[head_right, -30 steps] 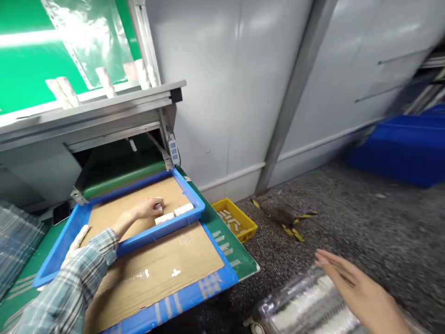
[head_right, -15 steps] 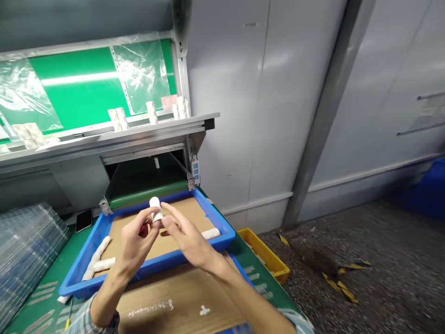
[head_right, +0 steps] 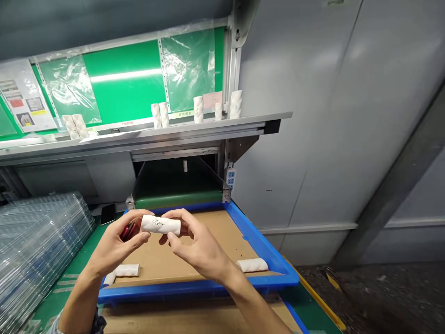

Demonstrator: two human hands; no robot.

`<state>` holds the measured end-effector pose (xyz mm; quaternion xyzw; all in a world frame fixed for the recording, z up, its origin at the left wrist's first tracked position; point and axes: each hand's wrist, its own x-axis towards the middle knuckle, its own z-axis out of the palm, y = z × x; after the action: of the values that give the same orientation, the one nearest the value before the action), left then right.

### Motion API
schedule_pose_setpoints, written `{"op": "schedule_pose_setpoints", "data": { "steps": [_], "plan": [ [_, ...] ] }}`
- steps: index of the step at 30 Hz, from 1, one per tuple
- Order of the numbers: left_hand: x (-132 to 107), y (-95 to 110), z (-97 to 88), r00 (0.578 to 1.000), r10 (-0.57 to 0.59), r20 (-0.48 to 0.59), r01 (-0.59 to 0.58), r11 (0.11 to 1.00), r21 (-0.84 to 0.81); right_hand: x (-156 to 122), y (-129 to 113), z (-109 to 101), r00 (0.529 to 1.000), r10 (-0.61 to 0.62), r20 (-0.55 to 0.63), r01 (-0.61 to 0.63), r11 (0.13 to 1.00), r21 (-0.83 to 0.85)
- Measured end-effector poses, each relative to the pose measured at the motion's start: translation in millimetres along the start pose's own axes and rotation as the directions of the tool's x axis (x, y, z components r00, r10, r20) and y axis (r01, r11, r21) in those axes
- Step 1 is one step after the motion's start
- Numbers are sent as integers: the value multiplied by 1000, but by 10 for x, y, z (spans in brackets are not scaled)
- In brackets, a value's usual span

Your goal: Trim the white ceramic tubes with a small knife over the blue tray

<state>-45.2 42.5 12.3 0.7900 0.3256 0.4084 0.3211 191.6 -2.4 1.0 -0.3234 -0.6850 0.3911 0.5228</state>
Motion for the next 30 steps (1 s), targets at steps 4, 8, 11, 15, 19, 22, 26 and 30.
{"op": "schedule_pose_setpoints", "data": {
  "steps": [4, 8, 11, 15, 19, 22, 26, 30],
  "plan": [
    [1, -20, 53, 1000, 11, 1, -11, 999, -34, -12, -17, -35, 1000, -8, -21, 6, 996, -94],
    [-14, -58, 137, 999, 32, -12, -33, 998, -58, -78, 38, -54, 997, -41, -70, 28, 983, -179],
    [-22, -74, 196, 997, 64, -31, -66, 996, -60, -103, 89, -48, 989, -82, -123, 51, 971, -232],
    [-13, -78, 228, 986, 140, -90, -143, 989, -35, -83, 98, -64, 995, -49, -88, 50, 999, 16],
    [2, -68, 234, 977, 172, -130, -176, 984, -24, -84, 76, -103, 997, -23, -69, 31, 993, 112],
    [6, -54, 244, 981, 152, -121, -156, 987, -26, -109, 69, -110, 997, 4, -71, -1, 999, 39],
    [-7, -61, 250, 984, 144, -101, -146, 989, -4, -125, 72, -102, 997, 2, -81, -3, 1000, -9],
    [-23, -90, 240, 985, 139, -101, -138, 990, 17, -132, 84, -103, 997, -18, -69, 17, 1000, -9]
  ]
}}
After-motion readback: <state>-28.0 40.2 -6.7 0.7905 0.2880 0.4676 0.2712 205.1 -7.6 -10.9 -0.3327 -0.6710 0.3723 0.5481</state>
